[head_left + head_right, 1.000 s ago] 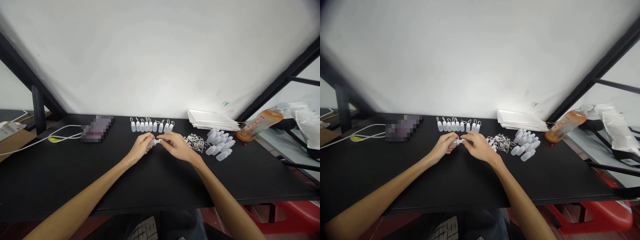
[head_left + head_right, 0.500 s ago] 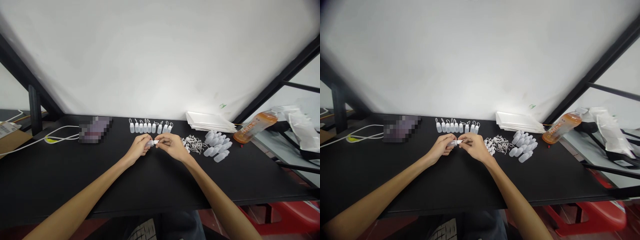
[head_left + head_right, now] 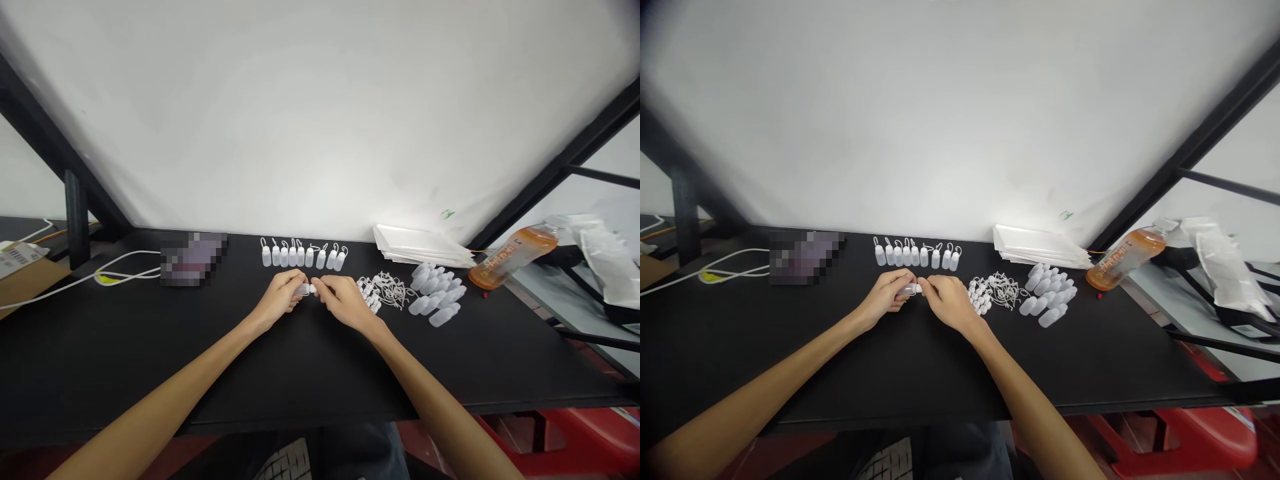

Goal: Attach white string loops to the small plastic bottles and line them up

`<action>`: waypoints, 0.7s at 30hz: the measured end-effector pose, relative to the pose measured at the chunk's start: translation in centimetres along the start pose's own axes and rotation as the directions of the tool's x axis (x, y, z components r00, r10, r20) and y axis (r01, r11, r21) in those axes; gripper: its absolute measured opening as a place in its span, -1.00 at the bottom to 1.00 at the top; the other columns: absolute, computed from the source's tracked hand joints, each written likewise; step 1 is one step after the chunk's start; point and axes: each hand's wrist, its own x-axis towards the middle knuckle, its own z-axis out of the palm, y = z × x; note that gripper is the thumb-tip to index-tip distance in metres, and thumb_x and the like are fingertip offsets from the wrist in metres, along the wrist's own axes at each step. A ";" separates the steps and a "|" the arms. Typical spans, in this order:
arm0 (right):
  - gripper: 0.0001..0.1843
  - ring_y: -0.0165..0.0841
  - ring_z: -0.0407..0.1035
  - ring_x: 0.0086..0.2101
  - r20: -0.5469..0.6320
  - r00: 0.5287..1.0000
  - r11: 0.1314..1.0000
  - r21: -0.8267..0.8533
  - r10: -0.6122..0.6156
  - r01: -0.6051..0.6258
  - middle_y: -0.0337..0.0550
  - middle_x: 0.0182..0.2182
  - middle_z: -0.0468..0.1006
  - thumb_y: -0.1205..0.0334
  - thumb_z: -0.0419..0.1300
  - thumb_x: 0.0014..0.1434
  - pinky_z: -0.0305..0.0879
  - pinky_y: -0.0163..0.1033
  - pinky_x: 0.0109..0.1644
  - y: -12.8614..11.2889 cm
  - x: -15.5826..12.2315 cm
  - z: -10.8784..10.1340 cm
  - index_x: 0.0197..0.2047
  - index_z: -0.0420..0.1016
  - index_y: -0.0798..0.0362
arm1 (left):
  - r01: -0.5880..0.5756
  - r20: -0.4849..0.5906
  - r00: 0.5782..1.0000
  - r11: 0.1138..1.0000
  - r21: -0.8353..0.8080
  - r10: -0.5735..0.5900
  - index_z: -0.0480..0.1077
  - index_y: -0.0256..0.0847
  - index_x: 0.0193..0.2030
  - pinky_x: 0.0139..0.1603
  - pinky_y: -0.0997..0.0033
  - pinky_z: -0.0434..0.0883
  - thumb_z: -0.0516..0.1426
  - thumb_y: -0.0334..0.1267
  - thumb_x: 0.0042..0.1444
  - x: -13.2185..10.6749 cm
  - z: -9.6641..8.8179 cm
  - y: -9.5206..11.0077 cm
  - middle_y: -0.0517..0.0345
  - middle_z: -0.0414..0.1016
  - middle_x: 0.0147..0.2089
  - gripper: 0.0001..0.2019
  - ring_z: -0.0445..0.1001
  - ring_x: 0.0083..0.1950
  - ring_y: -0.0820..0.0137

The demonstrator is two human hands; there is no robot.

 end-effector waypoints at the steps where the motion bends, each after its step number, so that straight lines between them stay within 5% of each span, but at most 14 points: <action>1: -0.56 -0.45 0.28 -0.54 -0.020 1.000 0.999 -0.034 0.002 -0.003 -0.25 -0.59 0.41 0.10 -0.01 0.36 0.12 -0.33 -0.40 -0.1 0.0 0.0 -0.53 0.33 0.07 | -0.011 -0.002 1.000 1.000 0.007 0.011 0.20 -0.22 -0.45 -0.66 0.64 -0.14 0.05 -0.08 0.20 0.0 0.0 -0.1 0.40 -0.01 -0.64 -0.71 -0.10 -0.67 0.65; 5: -0.75 -0.46 0.33 -0.56 -0.079 0.997 0.998 0.059 0.014 -0.010 -0.26 -0.51 0.48 0.15 0.05 0.31 0.17 -0.34 -0.41 -0.3 -0.2 0.0 -0.34 0.42 0.05 | -0.051 -0.018 0.998 0.998 0.023 0.052 0.22 -0.22 -0.44 -0.66 0.64 -0.10 0.05 -0.06 0.20 0.0 0.1 -0.2 0.39 0.00 -0.64 -0.70 -0.06 -0.67 0.64; 10: -0.84 -0.39 0.48 -0.47 0.002 1.000 0.947 0.321 0.026 -0.025 -0.21 -0.42 0.57 0.16 0.16 0.23 0.35 -0.31 -0.35 -0.2 -0.2 -0.1 -0.23 0.50 0.04 | -0.060 -0.056 0.997 0.998 0.029 0.061 0.26 -0.22 -0.43 -0.66 0.64 -0.10 0.05 -0.11 0.19 -0.2 0.1 0.1 0.39 0.01 -0.65 -0.74 -0.05 -0.67 0.63; 16: -0.76 -0.39 0.48 -0.45 0.058 0.997 0.902 0.426 0.042 -0.063 -0.17 -0.39 0.57 0.09 0.19 0.21 0.36 -0.33 -0.41 0.3 -0.1 -0.2 -0.21 0.53 0.08 | -0.062 -0.053 0.997 0.998 -0.001 0.061 0.26 -0.22 -0.42 -0.66 0.64 -0.12 0.05 -0.11 0.19 -0.4 0.2 0.4 0.40 -0.02 -0.64 -0.75 -0.08 -0.67 0.64; 21: -0.60 -0.47 0.41 -0.55 0.059 0.996 0.924 0.372 0.070 -0.087 -0.21 -0.52 0.50 -0.02 0.06 0.30 0.26 -0.41 -0.52 0.8 -0.1 0.1 -0.43 0.44 0.09 | -0.087 0.023 0.996 0.996 -0.011 0.087 0.26 -0.21 -0.38 -0.65 0.62 -0.09 0.07 -0.05 0.20 -0.6 0.5 0.1 0.39 -0.01 -0.61 -0.73 -0.06 -0.64 0.62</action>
